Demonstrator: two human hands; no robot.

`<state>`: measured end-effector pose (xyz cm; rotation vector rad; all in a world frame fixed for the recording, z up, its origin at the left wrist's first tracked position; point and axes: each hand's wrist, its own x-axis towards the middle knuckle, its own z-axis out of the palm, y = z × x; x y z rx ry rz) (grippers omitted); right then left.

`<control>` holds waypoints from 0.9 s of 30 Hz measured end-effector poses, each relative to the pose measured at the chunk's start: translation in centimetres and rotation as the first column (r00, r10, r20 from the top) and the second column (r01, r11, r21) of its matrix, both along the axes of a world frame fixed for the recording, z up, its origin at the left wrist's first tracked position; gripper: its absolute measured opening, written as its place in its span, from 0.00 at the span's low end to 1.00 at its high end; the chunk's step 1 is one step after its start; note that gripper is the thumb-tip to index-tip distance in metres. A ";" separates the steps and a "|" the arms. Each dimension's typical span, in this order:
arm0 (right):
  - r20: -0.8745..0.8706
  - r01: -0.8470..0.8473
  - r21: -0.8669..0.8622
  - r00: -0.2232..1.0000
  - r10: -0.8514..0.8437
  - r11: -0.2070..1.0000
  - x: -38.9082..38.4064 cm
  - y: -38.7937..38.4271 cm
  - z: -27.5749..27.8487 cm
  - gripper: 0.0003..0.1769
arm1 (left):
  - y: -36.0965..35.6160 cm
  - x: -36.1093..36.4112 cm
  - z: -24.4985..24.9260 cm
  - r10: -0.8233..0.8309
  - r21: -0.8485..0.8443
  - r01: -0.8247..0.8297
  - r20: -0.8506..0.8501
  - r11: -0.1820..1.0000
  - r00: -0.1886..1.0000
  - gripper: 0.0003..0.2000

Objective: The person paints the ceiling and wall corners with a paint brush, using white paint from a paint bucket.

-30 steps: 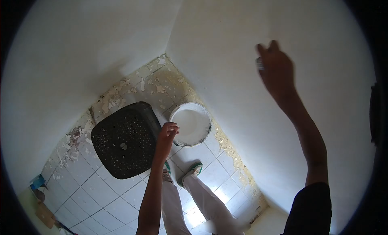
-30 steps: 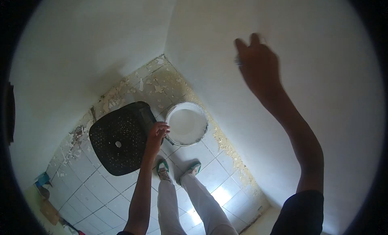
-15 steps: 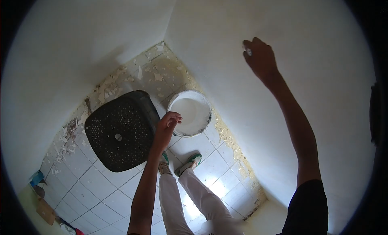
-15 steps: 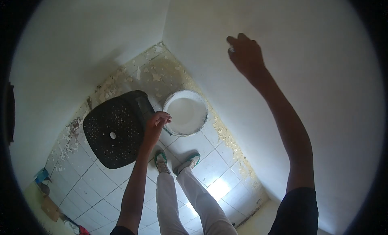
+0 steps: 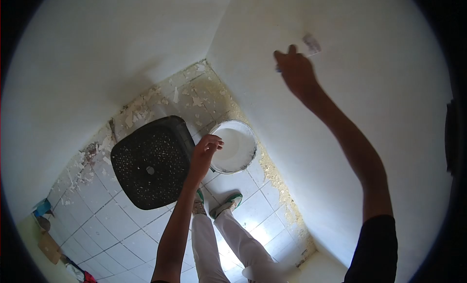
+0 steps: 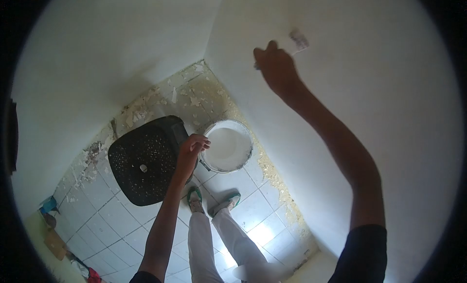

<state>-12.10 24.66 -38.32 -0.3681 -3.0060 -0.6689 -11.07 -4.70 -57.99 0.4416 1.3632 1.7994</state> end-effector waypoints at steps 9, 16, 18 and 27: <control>-0.137 -0.133 -0.292 0.986 0.096 0.947 -0.4 4.0 -10.5 0.08 | -3.7 1.5 -2.3 -0.018 -0.054 0.023 0.091 0.998 0.996 0.07; -0.225 -0.022 -0.148 0.974 -0.012 0.989 -3.5 5.7 13.8 0.09 | -3.7 -0.1 1.1 -0.015 -0.073 0.024 0.117 0.997 0.993 0.07; -0.247 -0.077 0.111 0.964 0.103 0.991 -3.5 1.8 16.5 0.09 | -3.3 -0.5 1.5 0.016 -0.077 -0.007 0.117 0.997 0.993 0.07; 0.165 -0.242 0.077 0.960 0.227 0.967 -3.4 2.6 -6.2 0.08 | -3.7 -0.1 -0.2 0.044 -0.069 -0.034 0.151 0.997 0.988 0.06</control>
